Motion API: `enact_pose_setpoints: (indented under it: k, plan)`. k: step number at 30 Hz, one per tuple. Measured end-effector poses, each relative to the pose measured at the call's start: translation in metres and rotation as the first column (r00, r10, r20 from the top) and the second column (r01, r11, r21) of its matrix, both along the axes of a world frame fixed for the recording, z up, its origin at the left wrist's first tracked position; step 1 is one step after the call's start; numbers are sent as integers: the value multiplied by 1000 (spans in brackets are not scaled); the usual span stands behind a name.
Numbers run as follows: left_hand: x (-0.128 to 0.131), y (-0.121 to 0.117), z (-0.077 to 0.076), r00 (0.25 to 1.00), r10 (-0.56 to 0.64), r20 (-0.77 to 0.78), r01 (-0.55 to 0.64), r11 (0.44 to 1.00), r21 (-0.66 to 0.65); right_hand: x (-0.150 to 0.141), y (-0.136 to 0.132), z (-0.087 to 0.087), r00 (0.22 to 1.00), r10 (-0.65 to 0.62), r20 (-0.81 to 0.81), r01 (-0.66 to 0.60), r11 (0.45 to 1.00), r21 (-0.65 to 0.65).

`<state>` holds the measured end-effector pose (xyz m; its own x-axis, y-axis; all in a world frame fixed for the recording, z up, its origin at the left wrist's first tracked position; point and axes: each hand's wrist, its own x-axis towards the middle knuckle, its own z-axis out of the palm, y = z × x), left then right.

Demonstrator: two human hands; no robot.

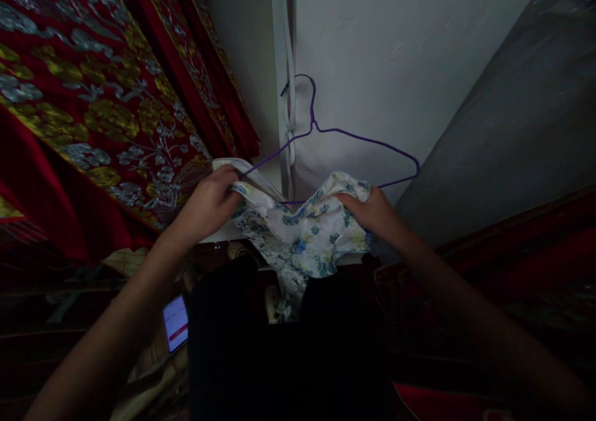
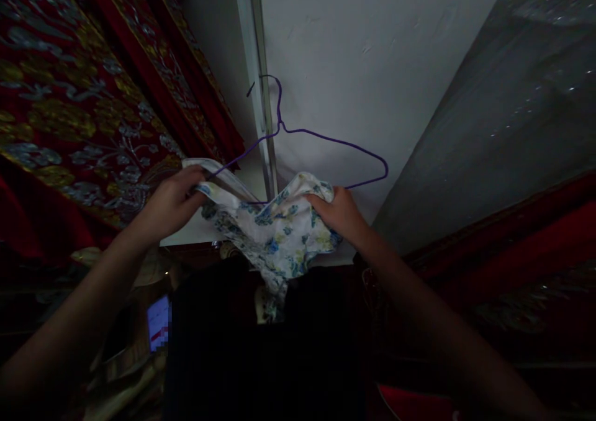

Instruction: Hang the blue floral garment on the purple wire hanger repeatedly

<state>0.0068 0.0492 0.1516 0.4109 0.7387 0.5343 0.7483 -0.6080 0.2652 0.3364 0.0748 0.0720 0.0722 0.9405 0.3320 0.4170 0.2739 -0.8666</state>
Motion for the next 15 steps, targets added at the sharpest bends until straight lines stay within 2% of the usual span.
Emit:
enact_pose_setpoints:
  k: [3,4,5,7,9,10,11,12,14,15]
  plan:
    - [14,17,9,994,-25,105,18,998,65,-9,-20,3,974,223,35,-224,974,32]
    - [16,22,9,994,-24,110,15,996,84,-9,-27,6,965,255,57,-259,963,70]
    - [17,26,8,995,-21,99,11,995,101,-6,-33,9,970,234,73,-241,962,125]
    - [14,34,7,999,-11,50,5,994,113,8,-40,18,998,33,52,-45,968,248]
    - [9,39,7,1000,12,26,-15,993,119,29,-37,29,974,-227,-2,216,925,313]
    - [6,41,8,999,24,25,-27,992,122,41,-33,34,953,-302,4,287,913,290]
    - [3,42,9,999,33,29,-37,991,132,53,-28,40,946,-324,30,309,924,223]
    - [1,44,10,998,43,40,-48,988,147,63,-23,45,954,-295,52,287,950,120]
    - [-4,47,11,993,72,89,-87,981,171,75,-13,56,989,-143,27,145,986,-87]
    - [-5,49,11,986,97,133,-118,980,161,76,-10,61,995,-96,-6,95,991,-96]
